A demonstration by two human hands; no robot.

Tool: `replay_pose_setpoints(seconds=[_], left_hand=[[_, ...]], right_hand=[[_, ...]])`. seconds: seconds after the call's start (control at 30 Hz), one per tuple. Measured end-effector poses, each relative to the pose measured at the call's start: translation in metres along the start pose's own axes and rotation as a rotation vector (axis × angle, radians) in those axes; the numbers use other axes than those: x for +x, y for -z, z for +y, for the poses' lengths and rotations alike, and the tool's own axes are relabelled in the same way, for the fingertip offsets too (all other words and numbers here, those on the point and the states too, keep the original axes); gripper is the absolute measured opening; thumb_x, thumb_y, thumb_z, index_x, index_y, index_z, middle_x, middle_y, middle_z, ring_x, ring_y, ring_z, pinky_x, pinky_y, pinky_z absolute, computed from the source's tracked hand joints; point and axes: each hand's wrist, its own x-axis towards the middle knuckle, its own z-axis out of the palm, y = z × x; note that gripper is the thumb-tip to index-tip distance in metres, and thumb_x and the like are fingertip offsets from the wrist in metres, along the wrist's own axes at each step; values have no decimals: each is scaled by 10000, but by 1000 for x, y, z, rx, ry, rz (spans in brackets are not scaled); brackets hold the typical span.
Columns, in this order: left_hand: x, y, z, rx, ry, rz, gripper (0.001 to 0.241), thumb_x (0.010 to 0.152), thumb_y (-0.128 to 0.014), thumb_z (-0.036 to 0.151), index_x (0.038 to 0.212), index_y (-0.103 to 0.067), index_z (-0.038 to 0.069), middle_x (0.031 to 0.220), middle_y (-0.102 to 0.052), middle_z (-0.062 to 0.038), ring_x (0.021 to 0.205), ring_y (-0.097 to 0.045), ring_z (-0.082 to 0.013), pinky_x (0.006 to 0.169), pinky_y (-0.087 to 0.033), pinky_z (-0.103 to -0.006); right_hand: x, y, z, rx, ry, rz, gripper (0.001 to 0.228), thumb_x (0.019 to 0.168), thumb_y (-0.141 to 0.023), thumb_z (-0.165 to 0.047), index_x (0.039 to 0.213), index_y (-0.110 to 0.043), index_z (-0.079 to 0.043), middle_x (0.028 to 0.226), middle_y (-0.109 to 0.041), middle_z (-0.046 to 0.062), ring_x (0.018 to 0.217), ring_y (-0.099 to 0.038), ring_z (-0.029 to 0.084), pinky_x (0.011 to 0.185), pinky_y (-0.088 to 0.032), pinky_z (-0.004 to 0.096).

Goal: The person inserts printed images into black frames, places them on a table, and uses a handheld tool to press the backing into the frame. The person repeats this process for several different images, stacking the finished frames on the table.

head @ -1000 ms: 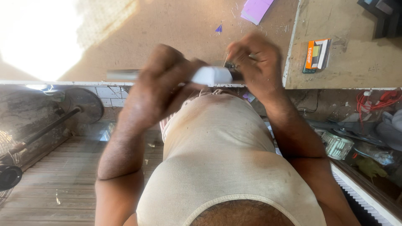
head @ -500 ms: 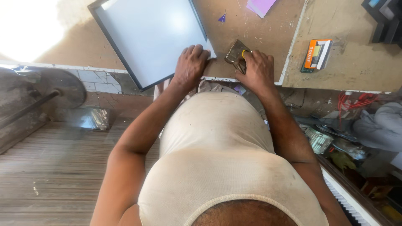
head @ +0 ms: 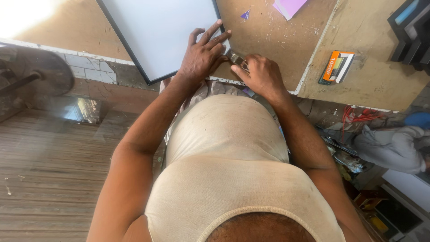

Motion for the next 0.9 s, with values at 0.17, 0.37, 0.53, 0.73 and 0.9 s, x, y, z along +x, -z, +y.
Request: replay_pose_setpoints(seconds=[0.17, 0.37, 0.53, 0.73, 0.9], left_hand=[[-3, -2, -1, 26, -4, 29, 351, 1019, -701, 450, 963, -684, 104, 1559, -560, -3, 1568, -212, -218, 1209, -224, -578], [-3, -1, -1, 12, 2, 11, 353, 1019, -689, 460, 955, -688, 113, 1566, -550, 8, 1568, -204, -211, 1210, -218, -576], [0, -4, -2, -6, 5, 3, 330, 1036, -691, 449, 992, -689, 122, 1580, -533, 14, 1580, -202, -203, 1225, -213, -569], [-28, -1, -18, 120, 33, -10, 492, 960, -724, 436, 1343, -662, 133, 1695, -352, -85, 1576, -216, -251, 1242, -156, -548], [-115, 30, -43, 103, 449, -162, 419, 900, -816, 464, 1079, -684, 109, 1668, -282, -155, 1532, -233, -327, 1194, -86, -568]], right_hand=[[9, -1, -4, -8, -9, -36, 515, 1021, -664, -496, 880, -681, -1, 667, -659, 122, 582, -686, 243, 509, -541, 409], [11, -17, 6, 24, 106, 138, 450, 1000, -721, -426, 852, -689, -3, 655, -658, 109, 524, -664, 217, 461, -516, 378], [14, -23, 9, 57, 129, 187, 436, 998, -751, -412, 826, -694, -15, 646, -664, 91, 514, -660, 194, 455, -505, 350], [-6, -1, -5, 15, 121, 366, 494, 968, -757, -521, 876, -709, -38, 695, -660, 83, 567, -656, 210, 498, -513, 369], [-25, 7, 3, -128, 55, 542, 541, 919, -731, -610, 835, -674, -78, 792, -613, 75, 691, -621, 233, 596, -501, 414]])
